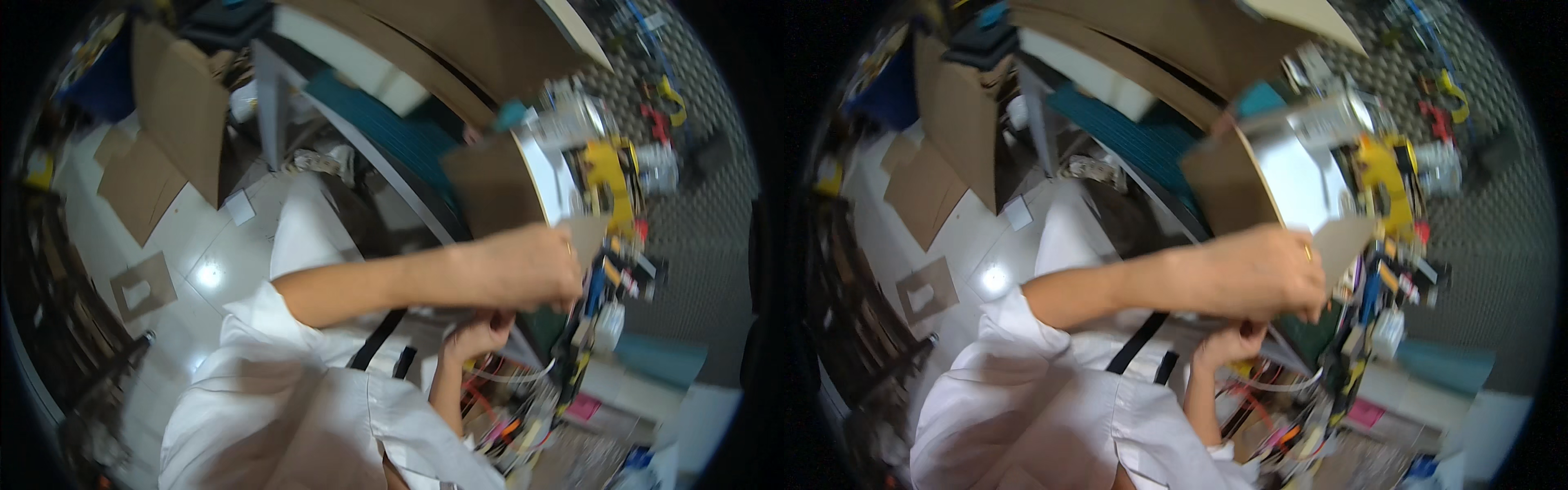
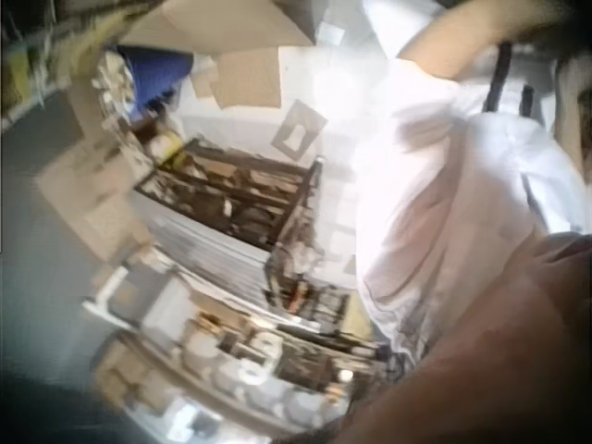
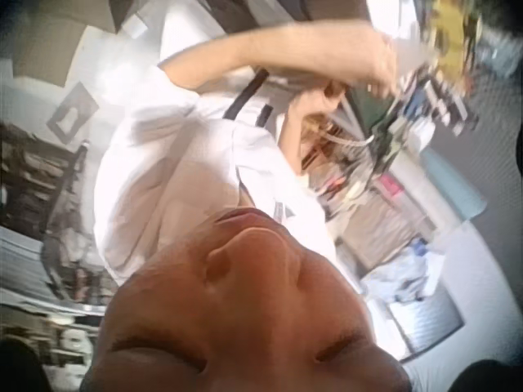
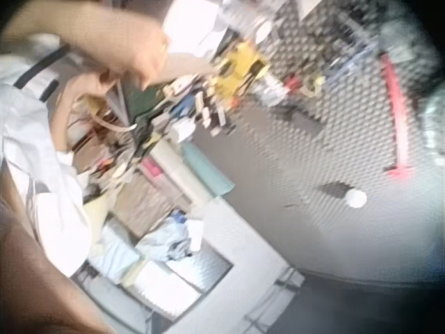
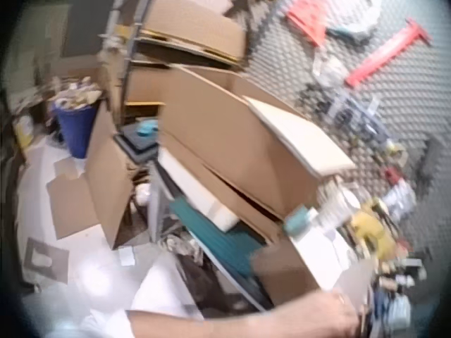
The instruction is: The person assembles a cardboard box by applying glue to the edges of a flat piece, folding it into shape, and securing the corners with a staple gun. The person handles the cardboard, glue, brush, and staple gun throughout the process.
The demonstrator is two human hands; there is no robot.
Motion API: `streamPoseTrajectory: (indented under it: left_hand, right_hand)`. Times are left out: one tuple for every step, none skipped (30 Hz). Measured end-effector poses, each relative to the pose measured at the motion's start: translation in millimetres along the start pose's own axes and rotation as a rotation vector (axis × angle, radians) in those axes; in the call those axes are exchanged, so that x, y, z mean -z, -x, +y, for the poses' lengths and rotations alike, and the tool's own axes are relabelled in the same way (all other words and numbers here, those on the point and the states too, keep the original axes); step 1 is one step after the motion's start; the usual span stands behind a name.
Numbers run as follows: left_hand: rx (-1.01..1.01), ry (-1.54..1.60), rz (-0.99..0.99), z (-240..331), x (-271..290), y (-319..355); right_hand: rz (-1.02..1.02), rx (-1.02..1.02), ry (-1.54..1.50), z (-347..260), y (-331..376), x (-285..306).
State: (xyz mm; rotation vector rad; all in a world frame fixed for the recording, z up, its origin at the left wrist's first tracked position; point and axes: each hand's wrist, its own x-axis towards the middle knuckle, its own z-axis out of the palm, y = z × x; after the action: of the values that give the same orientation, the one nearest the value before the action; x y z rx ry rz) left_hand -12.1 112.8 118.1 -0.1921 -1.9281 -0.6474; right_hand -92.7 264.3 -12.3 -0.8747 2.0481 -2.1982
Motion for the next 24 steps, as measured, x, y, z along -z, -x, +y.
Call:
streamPoseTrajectory:
  left_hand:
    - [0.028,0.010,-0.056,-1,2,-4]
    - [0.026,0.017,-0.080,0,8,-3]
    - [0.028,0.014,-0.098,-1,12,-4]
    - [0.014,0.005,-0.105,-3,12,-5]
    - [-0.002,-0.007,-0.114,-4,10,-5]
    - [0.006,0.001,-0.139,-4,12,-6]
    - [0.022,-0.003,-0.163,-1,14,-6]
    - [0.050,-0.002,-0.179,3,16,-7]
    - [0.067,-0.009,-0.187,5,16,-9]
    - [0.078,-0.040,-0.200,7,17,-10]
    - [0.088,-0.073,-0.212,8,17,-11]
    - [0.095,-0.072,-0.220,9,15,-12]
    - [0.101,-0.081,-0.227,10,16,-13]
    - [0.109,-0.090,-0.234,12,17,-15]
    - [0.104,-0.105,-0.241,13,17,-16]
    - [0.097,-0.120,-0.241,13,17,-14]
    - [0.090,-0.135,-0.241,13,17,-14]
    - [0.076,-0.146,-0.249,13,17,-14]
    - [0.063,-0.152,-0.249,12,17,-14]
    - [0.049,-0.159,-0.250,13,16,-15]
    - [0.055,-0.165,-0.256,14,16,-15]
    - [0.060,-0.170,-0.257,15,16,-16]
    - [0.065,-0.176,-0.259,15,15,-16]
    - [0.069,-0.182,-0.267,15,16,-16]
  right_hand:
    - [0.013,0.003,0.049,-2,-5,-1]
    - [0.009,0.018,0.025,-3,-1,-7]
    - [-0.007,0.034,-0.002,-5,0,-12]
    - [-0.006,0.001,-0.081,-8,-1,-16]
    - [-0.001,-0.028,-0.165,-9,-1,-19]
    - [-0.022,-0.036,-0.253,-11,-1,-22]
    - [-0.054,-0.046,-0.347,-13,-1,-24]
    - [-0.077,-0.058,-0.341,-14,-1,-24]
    - [-0.084,-0.063,-0.336,-13,-2,-23]
    - [-0.088,-0.091,-0.328,-17,-2,-24]
    - [-0.094,-0.119,-0.322,-22,-2,-24]
    - [-0.101,-0.106,-0.327,-21,-3,-22]
    - [-0.113,-0.092,-0.338,-20,-4,-22]
    - [-0.126,-0.078,-0.350,-20,-4,-22]
    - [-0.130,-0.083,-0.349,-21,-3,-22]
    - [-0.138,-0.081,-0.344,-20,-4,-21]
    - [-0.146,-0.080,-0.339,-20,-4,-20]
    - [-0.146,-0.090,-0.321,-21,-4,-20]
    - [-0.145,-0.085,-0.318,-21,-5,-19]
    - [-0.145,-0.082,-0.314,-20,-5,-19]
    - [-0.145,-0.078,-0.312,-21,-5,-19]
    - [-0.148,-0.080,-0.308,-20,-6,-19]
    - [-0.151,-0.083,-0.305,-20,-6,-19]
    - [-0.154,-0.086,-0.302,-20,-5,-19]
